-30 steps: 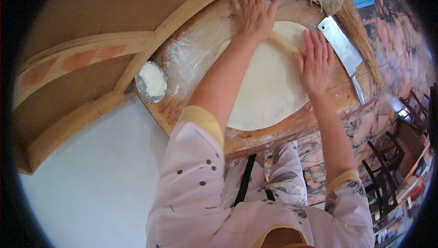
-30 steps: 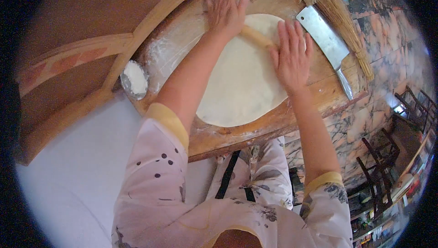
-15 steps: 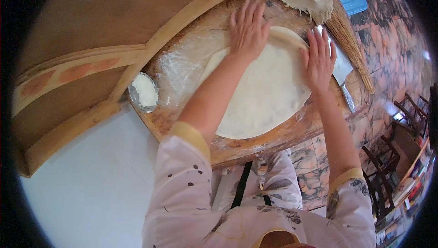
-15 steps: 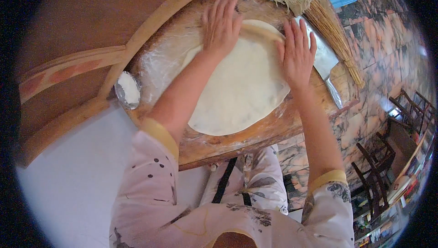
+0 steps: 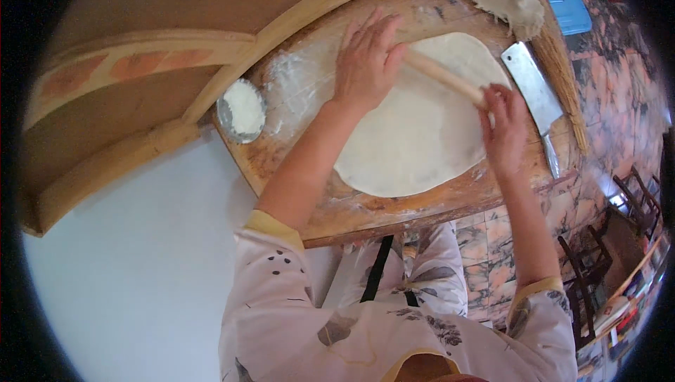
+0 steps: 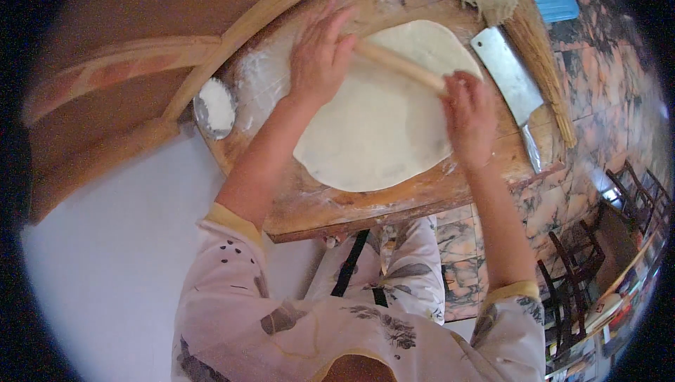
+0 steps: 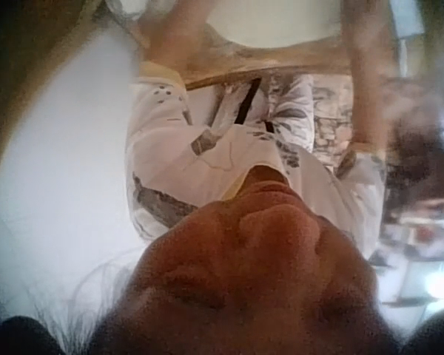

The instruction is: The person rolls out a piece of dough on a floured wooden board using a rolling pin, then rolls the flattened dough into a long cylinder and cuts it into several small pieces with a cleaver.

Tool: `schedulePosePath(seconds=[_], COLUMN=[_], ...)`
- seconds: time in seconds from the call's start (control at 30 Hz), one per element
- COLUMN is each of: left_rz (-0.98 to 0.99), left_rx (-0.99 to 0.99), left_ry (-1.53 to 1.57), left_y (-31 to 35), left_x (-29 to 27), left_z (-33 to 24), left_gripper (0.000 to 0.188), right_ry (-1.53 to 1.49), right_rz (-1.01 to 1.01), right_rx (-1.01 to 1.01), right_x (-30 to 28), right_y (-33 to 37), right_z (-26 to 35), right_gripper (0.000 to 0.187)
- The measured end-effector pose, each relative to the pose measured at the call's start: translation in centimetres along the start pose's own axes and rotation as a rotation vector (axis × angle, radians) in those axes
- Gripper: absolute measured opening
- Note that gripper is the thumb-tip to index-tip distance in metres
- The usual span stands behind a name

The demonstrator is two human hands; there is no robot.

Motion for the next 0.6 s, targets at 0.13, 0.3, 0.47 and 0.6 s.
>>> schedulePosePath(seconds=[0.13, 0.3, 0.47, 0.6], left_rz=[0.041, 0.222, 0.343, 0.19], left_rx=[-0.046, 0.044, -0.002, -0.02], left_ry=[-0.077, -0.196, -0.232, -0.12], left_y=[1.7, 8.6, 16.5, 10.4], left_x=[-0.9, -1.6, -4.8, -3.2], left_z=[3.8, 5.6, 7.0, 4.7], left_gripper=[0.053, 0.068, 0.07, 0.069], right_ry=[-0.317, -0.256, -0.223, -0.122], right_rz=[0.042, 0.048, 0.041, 0.046], right_rx=[0.227, 0.159, 0.072, 0.037], right_x=[7.0, 10.3, 10.4, 10.8], right_y=[3.0, 7.7, 7.7, 7.0], right_z=[8.2, 12.6, 14.2, 14.3], right_gripper=[0.046, 0.052, 0.049, 0.046])
Point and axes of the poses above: each hand's wrist, its own y-axis away from the middle knuckle, its own x-axis out of the palm, z = x × y, the point moved 2 cm from there along -y, towards the middle knuckle, and after that the axes turned 11 degrees about -y, right-handed, at the moved point
